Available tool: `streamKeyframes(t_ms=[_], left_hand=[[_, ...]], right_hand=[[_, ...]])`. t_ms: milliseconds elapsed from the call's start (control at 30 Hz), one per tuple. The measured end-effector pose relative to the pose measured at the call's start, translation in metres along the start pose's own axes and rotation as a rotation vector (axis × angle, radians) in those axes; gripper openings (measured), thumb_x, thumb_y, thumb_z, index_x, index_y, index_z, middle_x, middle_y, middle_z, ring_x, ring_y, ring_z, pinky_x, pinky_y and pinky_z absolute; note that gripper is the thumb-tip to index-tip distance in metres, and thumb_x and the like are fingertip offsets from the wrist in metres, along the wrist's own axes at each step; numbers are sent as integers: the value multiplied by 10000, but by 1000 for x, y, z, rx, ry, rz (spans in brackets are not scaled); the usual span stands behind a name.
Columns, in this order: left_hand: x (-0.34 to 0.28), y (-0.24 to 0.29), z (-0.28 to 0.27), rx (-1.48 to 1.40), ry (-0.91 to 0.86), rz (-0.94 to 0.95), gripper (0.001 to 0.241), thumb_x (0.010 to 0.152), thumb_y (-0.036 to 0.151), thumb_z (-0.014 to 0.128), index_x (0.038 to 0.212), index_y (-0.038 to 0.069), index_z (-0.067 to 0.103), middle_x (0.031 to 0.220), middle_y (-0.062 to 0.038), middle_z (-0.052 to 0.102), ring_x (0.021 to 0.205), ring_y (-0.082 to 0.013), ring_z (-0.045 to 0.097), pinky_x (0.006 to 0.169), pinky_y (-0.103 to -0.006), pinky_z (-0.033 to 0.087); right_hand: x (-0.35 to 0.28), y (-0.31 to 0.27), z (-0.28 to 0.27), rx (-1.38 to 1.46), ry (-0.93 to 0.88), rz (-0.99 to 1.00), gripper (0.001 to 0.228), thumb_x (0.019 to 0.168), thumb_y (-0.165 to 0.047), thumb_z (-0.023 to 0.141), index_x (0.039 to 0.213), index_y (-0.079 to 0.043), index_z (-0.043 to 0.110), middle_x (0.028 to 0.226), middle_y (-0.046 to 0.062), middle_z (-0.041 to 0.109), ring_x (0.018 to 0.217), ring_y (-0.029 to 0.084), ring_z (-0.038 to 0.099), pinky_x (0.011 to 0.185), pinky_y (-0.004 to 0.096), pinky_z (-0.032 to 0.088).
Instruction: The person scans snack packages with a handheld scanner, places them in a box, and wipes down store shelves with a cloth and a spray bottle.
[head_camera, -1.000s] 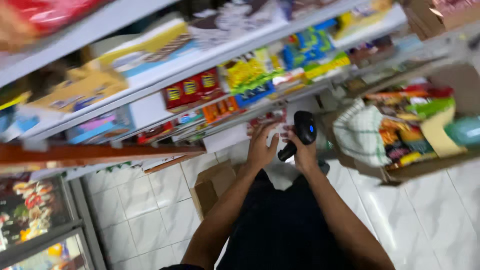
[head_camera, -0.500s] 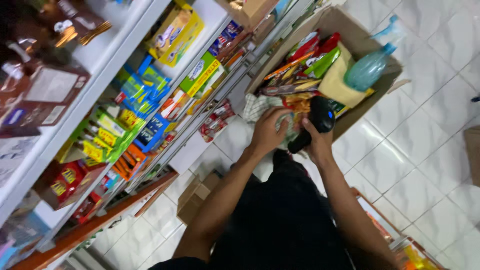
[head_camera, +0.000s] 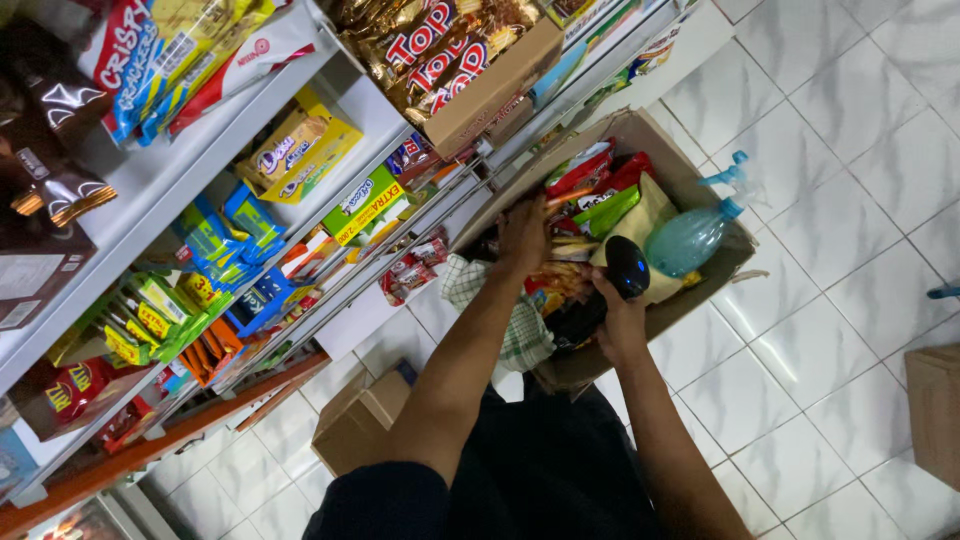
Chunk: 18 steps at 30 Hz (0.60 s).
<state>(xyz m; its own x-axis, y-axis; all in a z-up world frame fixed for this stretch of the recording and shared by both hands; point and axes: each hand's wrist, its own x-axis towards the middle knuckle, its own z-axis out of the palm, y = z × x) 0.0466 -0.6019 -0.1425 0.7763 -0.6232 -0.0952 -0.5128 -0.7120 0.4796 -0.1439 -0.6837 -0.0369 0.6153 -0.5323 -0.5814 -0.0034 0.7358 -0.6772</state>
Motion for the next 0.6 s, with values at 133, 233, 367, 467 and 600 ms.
streamKeyframes(t_ms=[133,233,367,467,600], left_hand=[[-4,0,5,76,-70,-38,318,947,76,614,1236,171,708,1179,-144,610,1191,-360,578,1065,-515,468],[-1,15,-14,13,-26,-19,382,897,23,616,1250,124,720,1236,-176,588,1221,-372,571,862,-457,558],[-24,53,-65,-256,79,24,288,933,217,720,1203,119,724,1166,-144,650,1087,-353,648,844,-441,561],[-40,81,-118,-560,19,15,352,984,249,697,1310,116,687,1148,-143,707,1023,-333,717,880,-408,565],[-80,102,-175,-586,26,54,417,1007,231,657,1396,90,608,1163,-186,639,1010,-357,678,840,-412,548]], right_hand=[[9,-6,-9,-24,24,74,194,919,-95,723,1081,-3,668,1023,98,739,890,201,710,794,373,591],[20,-15,-12,-12,14,71,203,903,-85,729,1075,-2,658,1003,97,735,871,212,714,809,386,607],[13,-31,-13,-64,4,-29,221,916,-74,747,1092,23,655,985,106,709,846,223,704,804,391,607],[12,-60,2,-138,-38,-128,235,909,-72,743,1106,23,654,1009,103,719,849,213,704,788,358,590],[-9,-79,37,-291,-60,-315,282,909,-34,757,1164,-2,641,1065,89,709,908,176,689,802,319,561]])
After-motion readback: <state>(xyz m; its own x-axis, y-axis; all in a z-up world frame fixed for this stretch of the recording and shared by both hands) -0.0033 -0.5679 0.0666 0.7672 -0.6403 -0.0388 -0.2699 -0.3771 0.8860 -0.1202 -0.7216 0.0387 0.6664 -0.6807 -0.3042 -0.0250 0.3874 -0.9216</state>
